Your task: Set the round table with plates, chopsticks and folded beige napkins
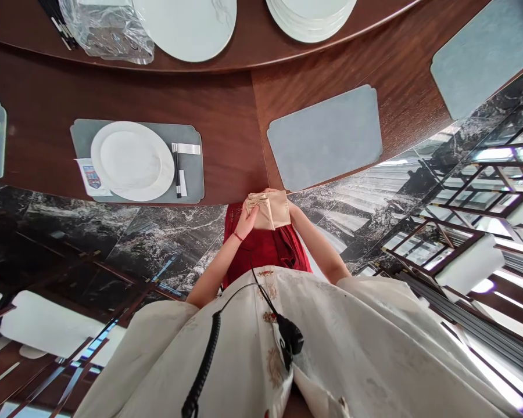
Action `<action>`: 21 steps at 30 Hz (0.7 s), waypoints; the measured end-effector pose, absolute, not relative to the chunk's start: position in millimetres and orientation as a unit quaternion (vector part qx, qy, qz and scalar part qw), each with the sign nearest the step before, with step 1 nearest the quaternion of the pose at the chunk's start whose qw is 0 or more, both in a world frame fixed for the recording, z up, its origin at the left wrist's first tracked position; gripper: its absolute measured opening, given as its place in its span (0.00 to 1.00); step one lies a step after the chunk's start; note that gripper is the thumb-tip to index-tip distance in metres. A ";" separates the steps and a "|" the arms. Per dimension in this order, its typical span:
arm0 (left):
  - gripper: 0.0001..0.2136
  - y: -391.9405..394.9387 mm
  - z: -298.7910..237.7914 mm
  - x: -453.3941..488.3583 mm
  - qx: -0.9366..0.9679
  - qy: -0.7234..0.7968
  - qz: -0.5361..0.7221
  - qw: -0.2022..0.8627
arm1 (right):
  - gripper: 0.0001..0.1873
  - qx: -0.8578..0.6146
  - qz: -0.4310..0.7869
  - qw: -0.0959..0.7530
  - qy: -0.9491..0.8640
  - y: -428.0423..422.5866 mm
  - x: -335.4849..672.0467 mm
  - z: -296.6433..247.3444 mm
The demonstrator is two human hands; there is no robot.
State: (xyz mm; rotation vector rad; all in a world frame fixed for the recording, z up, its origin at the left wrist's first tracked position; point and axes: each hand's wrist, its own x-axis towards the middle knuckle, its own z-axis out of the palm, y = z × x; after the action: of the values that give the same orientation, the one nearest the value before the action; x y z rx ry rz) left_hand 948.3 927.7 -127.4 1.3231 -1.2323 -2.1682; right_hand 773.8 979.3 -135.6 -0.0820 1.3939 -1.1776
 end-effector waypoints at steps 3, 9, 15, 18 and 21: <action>0.19 901.5 -150.4 941.6 0.465 -0.418 -0.767 0.143 | 0.12 -0.039 -0.524 0.706 0.476 949.6 761.1 -138.9; 0.17 838.5 -192.1 928.8 0.523 -0.506 -0.660 0.188 | 0.21 -0.091 -0.483 0.594 0.636 921.4 753.7 -179.9; 0.24 799.7 -184.0 942.2 0.511 -0.766 -0.388 0.040 | 0.12 -0.200 -0.371 0.408 0.810 928.5 782.1 -194.5; 0.17 775.8 -173.5 937.3 0.250 -0.913 -0.320 -0.035 | 0.10 -0.218 -0.353 0.385 0.824 930.9 793.2 -191.5; 0.15 758.1 -171.6 919.9 -0.030 -0.945 -0.316 -0.073 | 0.12 -0.224 -0.330 0.365 0.841 931.0 800.6 -189.6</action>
State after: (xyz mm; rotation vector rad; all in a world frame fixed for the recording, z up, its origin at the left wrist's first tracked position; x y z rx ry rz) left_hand 919.9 758.1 -171.6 -0.0977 -3.1175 -1.0419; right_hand 800.6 931.0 -189.6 -0.5773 2.1630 -0.8481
